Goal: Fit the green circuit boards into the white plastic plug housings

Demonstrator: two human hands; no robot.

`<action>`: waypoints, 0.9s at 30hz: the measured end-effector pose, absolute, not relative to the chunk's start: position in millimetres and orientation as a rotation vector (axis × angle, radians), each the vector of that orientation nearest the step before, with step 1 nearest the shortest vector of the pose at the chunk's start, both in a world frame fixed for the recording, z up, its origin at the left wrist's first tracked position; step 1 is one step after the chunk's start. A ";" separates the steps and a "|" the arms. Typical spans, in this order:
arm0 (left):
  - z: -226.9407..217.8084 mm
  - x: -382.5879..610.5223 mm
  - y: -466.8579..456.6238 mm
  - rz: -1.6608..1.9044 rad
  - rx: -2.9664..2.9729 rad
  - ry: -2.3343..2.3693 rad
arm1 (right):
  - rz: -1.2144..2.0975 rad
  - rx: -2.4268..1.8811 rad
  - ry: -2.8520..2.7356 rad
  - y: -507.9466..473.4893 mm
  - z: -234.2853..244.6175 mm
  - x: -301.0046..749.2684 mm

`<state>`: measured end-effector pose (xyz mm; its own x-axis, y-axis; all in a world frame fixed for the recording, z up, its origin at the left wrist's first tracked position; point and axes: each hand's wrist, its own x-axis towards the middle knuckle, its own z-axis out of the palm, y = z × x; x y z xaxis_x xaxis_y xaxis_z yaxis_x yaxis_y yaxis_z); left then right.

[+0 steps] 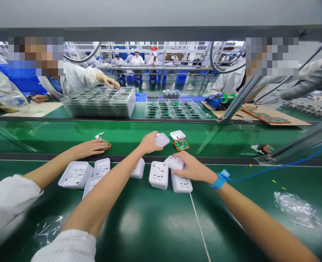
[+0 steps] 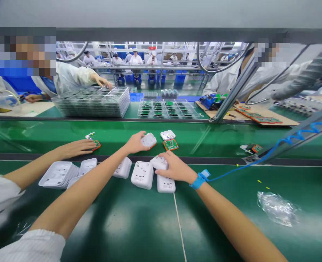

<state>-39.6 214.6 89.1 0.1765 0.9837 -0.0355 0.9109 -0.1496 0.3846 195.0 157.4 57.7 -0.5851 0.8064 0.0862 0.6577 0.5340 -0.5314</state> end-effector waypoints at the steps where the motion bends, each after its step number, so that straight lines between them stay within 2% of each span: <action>1: 88.6 -32.4 213.4 0.318 2.185 1.733 | 0.658 -1.194 -2.442 151.4 56.5 199.2; 5: 86.5 1.8 212.9 0.279 2.356 1.402 | 0.576 -1.115 -2.374 121.3 51.1 217.3; 11: 78.0 51.2 223.3 0.057 2.541 0.931 | 0.369 -1.244 -2.162 60.0 38.2 239.2; 17: 75.0 82.1 214.5 -0.159 2.669 0.725 | 0.136 -1.245 -2.130 13.9 31.7 233.4; 22: 106.3 61.6 229.7 -0.058 2.706 0.990 | 0.033 -1.421 -2.022 -8.6 20.1 222.5; 27: 110.4 0.3 251.9 -0.048 2.491 1.655 | -0.136 -1.515 -1.990 -17.1 11.1 215.3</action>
